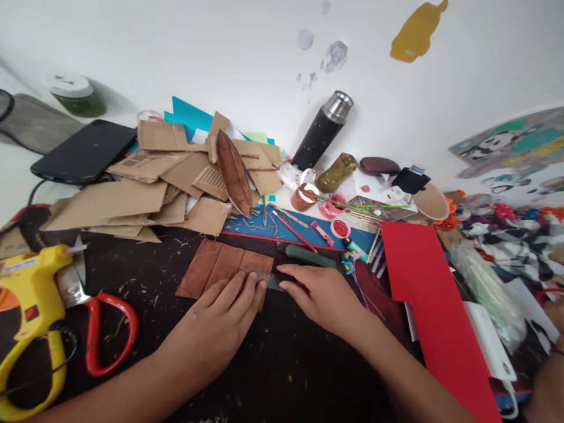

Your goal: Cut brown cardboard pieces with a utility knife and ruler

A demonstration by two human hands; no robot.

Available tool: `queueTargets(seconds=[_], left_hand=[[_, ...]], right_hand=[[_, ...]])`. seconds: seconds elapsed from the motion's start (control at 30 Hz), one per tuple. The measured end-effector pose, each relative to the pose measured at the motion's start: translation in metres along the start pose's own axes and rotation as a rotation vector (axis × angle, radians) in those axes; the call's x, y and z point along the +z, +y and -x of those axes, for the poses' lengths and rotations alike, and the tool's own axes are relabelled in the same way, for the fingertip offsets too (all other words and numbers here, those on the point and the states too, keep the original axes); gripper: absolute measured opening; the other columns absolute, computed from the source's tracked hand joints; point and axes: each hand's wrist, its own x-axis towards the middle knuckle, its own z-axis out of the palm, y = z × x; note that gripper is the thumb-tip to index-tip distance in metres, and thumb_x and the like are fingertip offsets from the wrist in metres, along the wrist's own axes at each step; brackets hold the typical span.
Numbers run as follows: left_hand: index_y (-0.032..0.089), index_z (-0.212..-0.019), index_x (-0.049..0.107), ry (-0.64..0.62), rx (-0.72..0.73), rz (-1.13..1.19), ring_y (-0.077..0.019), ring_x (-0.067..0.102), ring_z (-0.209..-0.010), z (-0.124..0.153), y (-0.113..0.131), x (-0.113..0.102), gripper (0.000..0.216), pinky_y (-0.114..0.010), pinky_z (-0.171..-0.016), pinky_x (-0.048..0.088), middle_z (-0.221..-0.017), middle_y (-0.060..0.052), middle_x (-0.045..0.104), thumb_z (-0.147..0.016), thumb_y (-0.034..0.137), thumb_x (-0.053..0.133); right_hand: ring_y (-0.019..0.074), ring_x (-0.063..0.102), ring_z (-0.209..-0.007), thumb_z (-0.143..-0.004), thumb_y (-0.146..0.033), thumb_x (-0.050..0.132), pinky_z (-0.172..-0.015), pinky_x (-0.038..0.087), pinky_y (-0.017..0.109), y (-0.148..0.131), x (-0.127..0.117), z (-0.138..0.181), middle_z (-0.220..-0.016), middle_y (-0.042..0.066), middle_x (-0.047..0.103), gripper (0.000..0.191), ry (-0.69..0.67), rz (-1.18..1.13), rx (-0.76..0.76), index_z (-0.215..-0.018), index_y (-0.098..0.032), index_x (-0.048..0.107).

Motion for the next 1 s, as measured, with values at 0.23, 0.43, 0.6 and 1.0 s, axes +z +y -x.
queueTargets(seconds=[0.23,0.43,0.6,1.0], left_hand=[[0.017,-0.147,0.070,-0.055,-0.001,0.047,-0.0281,0.067,-0.135,0.001,-0.009,-0.009,0.053,-0.041,-0.107,0.056,-0.143,-0.014,0.077,-0.099,0.008,0.048],[0.017,-0.143,0.070,0.019,-0.171,0.136,-0.0308,0.069,-0.125,-0.007,-0.031,-0.012,0.040,-0.048,-0.108,0.059,-0.135,-0.016,0.076,-0.108,0.022,0.052],[0.017,-0.128,0.075,0.042,-0.216,0.137,-0.0283,0.072,-0.112,-0.013,-0.040,-0.016,0.031,-0.046,-0.099,0.061,-0.122,-0.012,0.078,-0.112,0.028,0.052],[0.017,-0.117,0.073,0.002,-0.175,0.149,-0.0293,0.069,-0.102,-0.012,-0.040,-0.017,0.027,-0.045,-0.090,0.059,-0.113,-0.012,0.076,-0.112,0.036,0.054]], right_hand=[[0.0263,0.084,-0.095,-0.108,-0.036,0.072,-0.081,0.061,0.035,0.001,0.013,0.014,-0.117,0.010,0.087,0.042,-0.012,0.075,0.102,-0.148,-0.024,0.067],[0.0233,0.081,-0.083,-0.109,-0.039,0.069,-0.078,0.056,0.032,0.004,0.021,0.015,-0.100,0.007,0.085,0.039,0.021,0.063,0.087,-0.145,-0.023,0.068],[0.0232,0.080,-0.081,-0.110,-0.039,0.069,-0.076,0.055,0.032,0.007,0.024,0.017,-0.095,0.006,0.084,0.039,0.058,0.065,0.061,-0.145,-0.022,0.068],[0.0260,0.084,-0.100,-0.110,-0.034,0.069,-0.081,0.059,0.034,0.003,0.023,0.022,-0.120,0.005,0.086,0.029,0.024,0.022,0.033,-0.138,-0.026,0.069]])
